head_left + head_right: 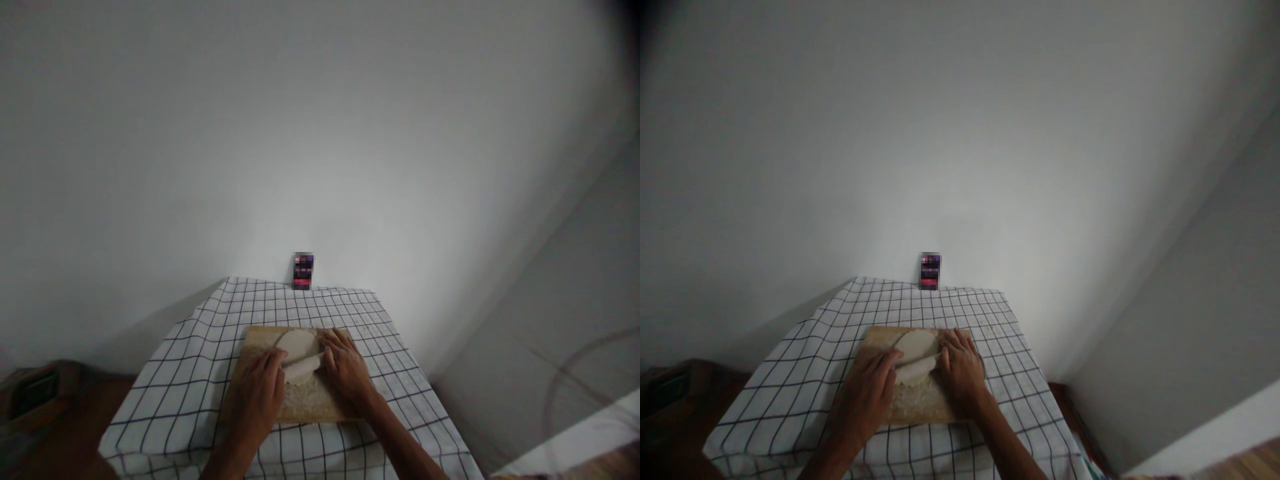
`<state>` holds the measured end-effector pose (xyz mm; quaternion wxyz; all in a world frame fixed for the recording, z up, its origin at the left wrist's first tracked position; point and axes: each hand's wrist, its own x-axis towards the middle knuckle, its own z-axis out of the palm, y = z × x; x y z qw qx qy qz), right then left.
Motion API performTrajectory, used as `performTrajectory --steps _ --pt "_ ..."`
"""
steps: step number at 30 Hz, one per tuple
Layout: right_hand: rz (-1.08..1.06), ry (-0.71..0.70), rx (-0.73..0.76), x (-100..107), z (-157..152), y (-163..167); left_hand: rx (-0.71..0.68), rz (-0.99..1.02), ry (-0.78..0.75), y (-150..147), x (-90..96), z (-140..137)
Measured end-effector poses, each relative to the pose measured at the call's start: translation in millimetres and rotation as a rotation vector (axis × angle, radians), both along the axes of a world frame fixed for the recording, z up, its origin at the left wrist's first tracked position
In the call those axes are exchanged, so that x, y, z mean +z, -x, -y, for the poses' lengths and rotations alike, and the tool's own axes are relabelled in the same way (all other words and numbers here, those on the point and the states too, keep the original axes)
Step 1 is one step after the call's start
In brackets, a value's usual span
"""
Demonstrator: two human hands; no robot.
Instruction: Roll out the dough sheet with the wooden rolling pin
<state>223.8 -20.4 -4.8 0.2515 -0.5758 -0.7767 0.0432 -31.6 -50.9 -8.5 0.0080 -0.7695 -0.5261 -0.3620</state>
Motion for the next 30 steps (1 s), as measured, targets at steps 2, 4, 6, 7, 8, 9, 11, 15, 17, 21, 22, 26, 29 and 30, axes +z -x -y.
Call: performTrajectory --steps 2,4,6,7,8,9,11,15,17,21,22,26,29,30 --pt "0.009 0.029 -0.007 5.1 -4.5 3.5 -0.01 -0.012 0.004 1.6 0.4 -4.8" --pt "0.02 0.065 -0.04 10.5 -13.1 9.8 -0.001 -0.033 0.011 3.5 3.6 -13.7" --pt "0.033 0.103 -0.087 14.8 -22.6 16.7 0.011 -0.04 0.019 5.0 8.7 -24.1" --pt "0.04 0.118 -0.104 16.2 -26.4 19.7 0.015 -0.037 0.028 5.6 11.1 -28.7" --pt "0.045 0.125 -0.115 16.9 -28.9 21.9 0.018 -0.035 0.04 6.1 12.9 -32.3" --pt "0.047 0.123 -0.121 17.0 -29.9 23.2 0.019 -0.037 0.054 6.6 13.9 -34.7" --pt "0.039 0.095 -0.117 14.9 -26.3 23.1 0.015 -0.049 0.067 7.4 12.4 -35.6" --pt "0.005 0.018 -0.099 3.8 -0.3 15.7 0.025 -0.062 0.014 8.8 -3.3 -28.3" --pt "0.002 -0.003 -0.119 -2.6 15.4 11.9 0.036 -0.058 -0.029 9.3 -12.7 -25.4" --pt "0.011 -0.024 -0.15 -6.5 27.6 11.4 0.02 -0.058 -0.069 10.0 -18.8 -29.7" --pt "0.014 -0.018 -0.152 -4.9 25.0 12.8 0.022 -0.059 -0.064 10.0 -16.8 -32.8" --pt "0.024 0.003 -0.164 4.4 3.9 20.2 0.036 -0.07 -0.015 9.0 -3.8 -44.4" --pt "0.025 -0.007 -0.169 1.9 -2.1 20.8 0.035 -0.061 -0.003 8.3 -4.5 -41.8" --pt "0.025 -0.018 -0.166 -1.7 -0.1 19.6 0.037 -0.053 -0.016 8.4 -8.2 -38.2"
